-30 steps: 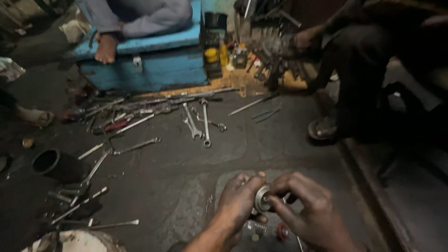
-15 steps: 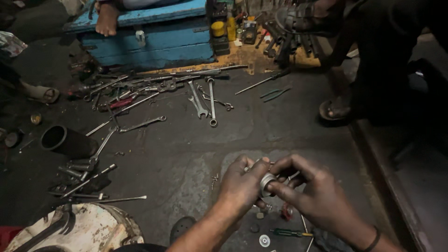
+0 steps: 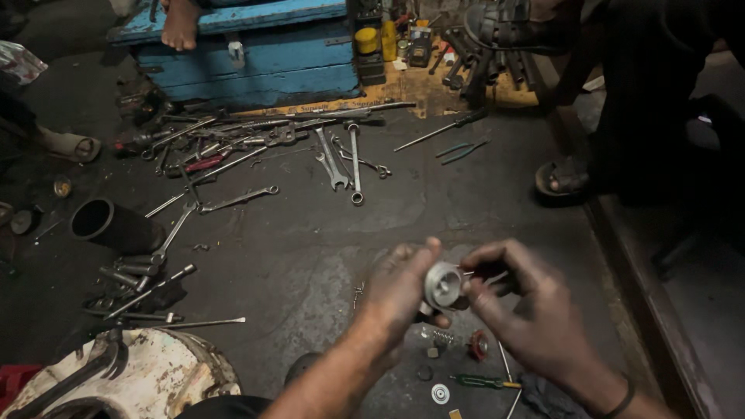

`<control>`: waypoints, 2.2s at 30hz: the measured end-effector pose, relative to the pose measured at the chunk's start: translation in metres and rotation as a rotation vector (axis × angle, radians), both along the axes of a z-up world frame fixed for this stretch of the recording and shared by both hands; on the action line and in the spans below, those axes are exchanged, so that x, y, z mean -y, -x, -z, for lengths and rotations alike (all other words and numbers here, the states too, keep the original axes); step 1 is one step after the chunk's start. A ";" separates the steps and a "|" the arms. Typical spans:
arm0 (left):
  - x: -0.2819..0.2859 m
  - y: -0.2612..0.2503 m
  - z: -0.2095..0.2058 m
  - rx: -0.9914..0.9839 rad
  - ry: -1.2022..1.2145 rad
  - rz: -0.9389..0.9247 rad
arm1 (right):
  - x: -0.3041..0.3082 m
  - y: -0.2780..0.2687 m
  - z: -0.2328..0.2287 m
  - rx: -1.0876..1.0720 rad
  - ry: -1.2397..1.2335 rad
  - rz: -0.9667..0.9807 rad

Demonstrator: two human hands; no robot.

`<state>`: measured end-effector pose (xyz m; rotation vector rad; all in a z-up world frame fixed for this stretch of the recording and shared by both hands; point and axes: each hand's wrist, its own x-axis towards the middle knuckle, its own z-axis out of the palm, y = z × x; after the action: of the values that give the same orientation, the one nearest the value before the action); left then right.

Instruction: The person disassembles a small mechanical component, likely a carburetor, by removing a cap and internal parts. They use pliers to extract a small piece and then reassemble the component by inserting a spring and other parts back into the housing.

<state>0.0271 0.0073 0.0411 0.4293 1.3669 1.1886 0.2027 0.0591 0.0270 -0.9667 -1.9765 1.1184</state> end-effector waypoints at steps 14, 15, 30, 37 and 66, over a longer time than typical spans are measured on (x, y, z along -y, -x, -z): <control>0.001 -0.001 -0.010 0.102 -0.104 0.054 | 0.007 0.009 -0.014 0.011 -0.455 -0.128; 0.001 -0.001 -0.010 0.080 -0.115 0.053 | 0.005 0.009 -0.014 0.004 -0.487 -0.126; 0.003 0.003 -0.015 0.157 -0.115 0.183 | 0.006 -0.001 -0.033 0.049 -0.564 0.013; 0.004 0.003 -0.016 0.223 -0.146 0.198 | 0.006 -0.001 -0.035 0.052 -0.616 0.000; 0.026 -0.006 -0.030 -1.240 -0.823 0.228 | -0.019 -0.013 -0.026 -0.542 0.807 -0.261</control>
<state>0.0331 -0.0183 0.0714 2.1058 1.6532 1.2738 0.2155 0.0780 0.0525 -0.6563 -1.2206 2.1460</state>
